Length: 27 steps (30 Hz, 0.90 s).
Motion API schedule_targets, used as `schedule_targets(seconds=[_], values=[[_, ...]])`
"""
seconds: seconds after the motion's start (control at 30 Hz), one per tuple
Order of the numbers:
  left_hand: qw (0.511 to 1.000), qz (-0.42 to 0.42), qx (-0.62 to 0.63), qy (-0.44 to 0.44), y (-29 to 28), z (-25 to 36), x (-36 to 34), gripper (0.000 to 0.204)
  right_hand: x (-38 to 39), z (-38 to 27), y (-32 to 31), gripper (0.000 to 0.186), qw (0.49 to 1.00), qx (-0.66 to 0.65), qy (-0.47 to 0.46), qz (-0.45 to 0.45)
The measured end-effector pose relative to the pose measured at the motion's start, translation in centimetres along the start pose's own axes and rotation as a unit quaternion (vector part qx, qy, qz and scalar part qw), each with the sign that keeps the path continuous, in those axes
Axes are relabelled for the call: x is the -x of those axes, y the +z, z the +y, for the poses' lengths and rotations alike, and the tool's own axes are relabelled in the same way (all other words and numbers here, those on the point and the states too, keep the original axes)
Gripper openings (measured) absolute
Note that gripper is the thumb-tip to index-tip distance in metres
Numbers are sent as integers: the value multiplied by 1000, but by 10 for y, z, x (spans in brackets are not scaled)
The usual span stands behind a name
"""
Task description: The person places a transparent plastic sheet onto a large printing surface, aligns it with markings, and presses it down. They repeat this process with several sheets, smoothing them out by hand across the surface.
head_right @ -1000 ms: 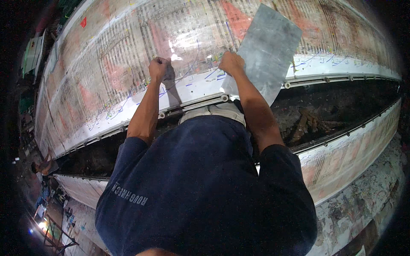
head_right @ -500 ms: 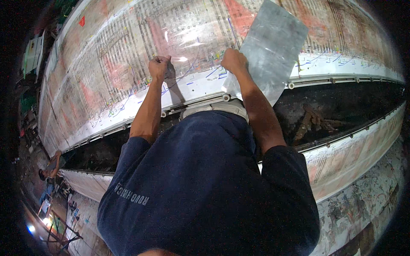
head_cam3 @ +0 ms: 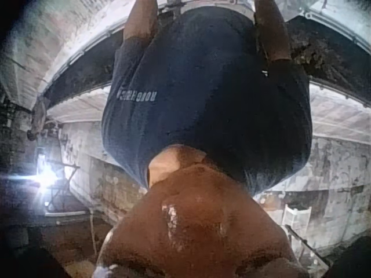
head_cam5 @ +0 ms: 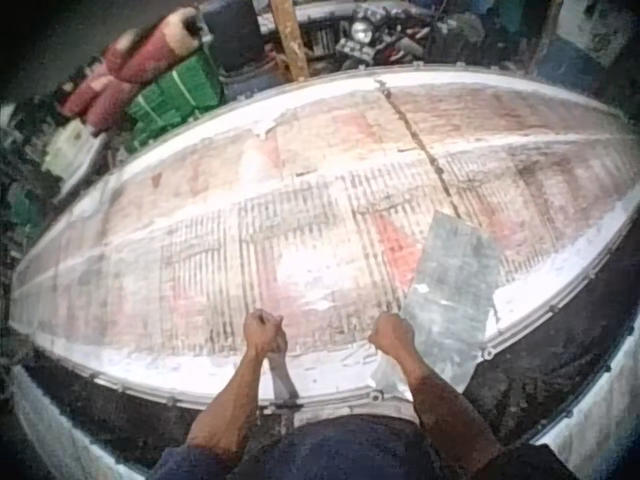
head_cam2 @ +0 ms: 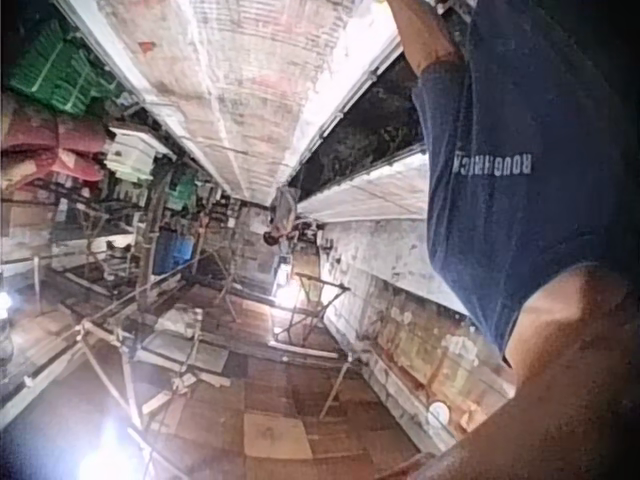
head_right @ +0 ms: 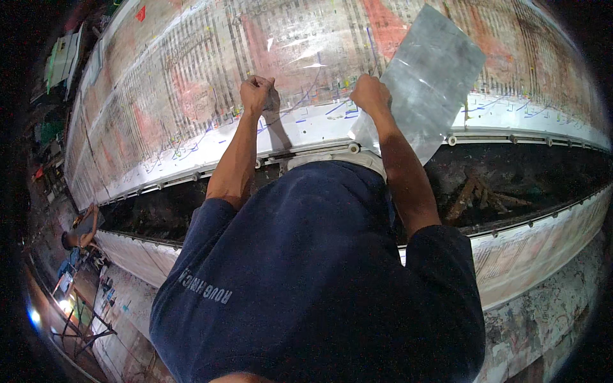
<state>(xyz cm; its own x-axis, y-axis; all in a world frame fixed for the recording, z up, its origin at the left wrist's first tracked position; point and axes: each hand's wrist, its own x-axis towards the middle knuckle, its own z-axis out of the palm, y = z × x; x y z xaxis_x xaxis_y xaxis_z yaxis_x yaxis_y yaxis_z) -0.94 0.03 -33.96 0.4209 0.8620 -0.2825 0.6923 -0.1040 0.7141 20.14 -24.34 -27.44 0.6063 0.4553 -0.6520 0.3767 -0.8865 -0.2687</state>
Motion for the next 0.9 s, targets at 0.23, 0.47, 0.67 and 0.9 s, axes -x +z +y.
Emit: schedule_targets(seconds=[0.23,0.47,0.67,0.9], values=[[999,-10,29,25,-2,-12,-5,26,-13,7,15,21,999,-8,-7,41],[997,13,-47,54,0,8,4,29,-9,6,10,24,999,-16,-6,47],[932,106,-279,205,40,32,32,42,17,-19,14,32,988,-2,-87,129],[926,-15,-259,274,77,91,35,61,54,-7,42,42,939,-1,-234,250]])
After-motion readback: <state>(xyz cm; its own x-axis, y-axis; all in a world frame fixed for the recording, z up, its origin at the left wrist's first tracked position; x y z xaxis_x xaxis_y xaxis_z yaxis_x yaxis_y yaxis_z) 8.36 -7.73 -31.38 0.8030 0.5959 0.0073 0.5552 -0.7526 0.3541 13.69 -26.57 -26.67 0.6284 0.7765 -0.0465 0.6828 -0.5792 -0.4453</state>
